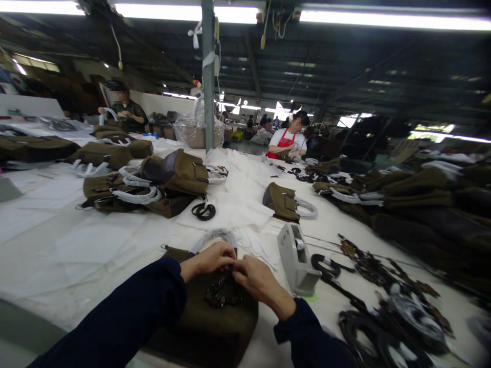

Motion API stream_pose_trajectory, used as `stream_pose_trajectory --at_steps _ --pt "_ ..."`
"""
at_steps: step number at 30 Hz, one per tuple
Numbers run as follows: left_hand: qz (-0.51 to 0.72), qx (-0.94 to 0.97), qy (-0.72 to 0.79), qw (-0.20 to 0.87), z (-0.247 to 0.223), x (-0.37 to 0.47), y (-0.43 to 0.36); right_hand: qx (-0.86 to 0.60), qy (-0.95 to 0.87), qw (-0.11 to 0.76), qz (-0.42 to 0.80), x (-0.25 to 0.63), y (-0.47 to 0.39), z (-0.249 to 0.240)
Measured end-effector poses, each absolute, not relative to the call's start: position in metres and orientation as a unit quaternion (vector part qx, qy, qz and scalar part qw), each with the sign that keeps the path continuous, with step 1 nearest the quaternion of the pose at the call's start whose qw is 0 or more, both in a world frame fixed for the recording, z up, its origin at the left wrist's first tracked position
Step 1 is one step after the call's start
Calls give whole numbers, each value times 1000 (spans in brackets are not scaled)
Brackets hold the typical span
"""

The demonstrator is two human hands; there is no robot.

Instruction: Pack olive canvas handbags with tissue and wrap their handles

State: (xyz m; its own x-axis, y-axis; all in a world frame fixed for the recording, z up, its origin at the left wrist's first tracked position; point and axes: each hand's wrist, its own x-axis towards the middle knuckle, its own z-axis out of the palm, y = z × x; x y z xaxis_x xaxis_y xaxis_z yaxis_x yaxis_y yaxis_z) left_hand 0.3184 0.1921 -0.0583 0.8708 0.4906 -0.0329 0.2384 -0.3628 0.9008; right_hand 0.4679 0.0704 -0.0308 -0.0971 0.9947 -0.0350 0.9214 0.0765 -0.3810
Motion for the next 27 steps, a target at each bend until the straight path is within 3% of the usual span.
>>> stream_pose_trajectory --at_steps 3,15,23,27 --pt "122 796 231 546 -63 318 194 -691 -700 125 127 464 73 -31" --pt "133 752 236 601 -77 314 201 -725 -689 13 17 444 87 -32" --pt "131 706 245 651 -87 312 203 -727 -686 16 8 444 90 -37" --pt "134 692 256 662 -88 309 206 -724 -687 60 38 449 83 -36"
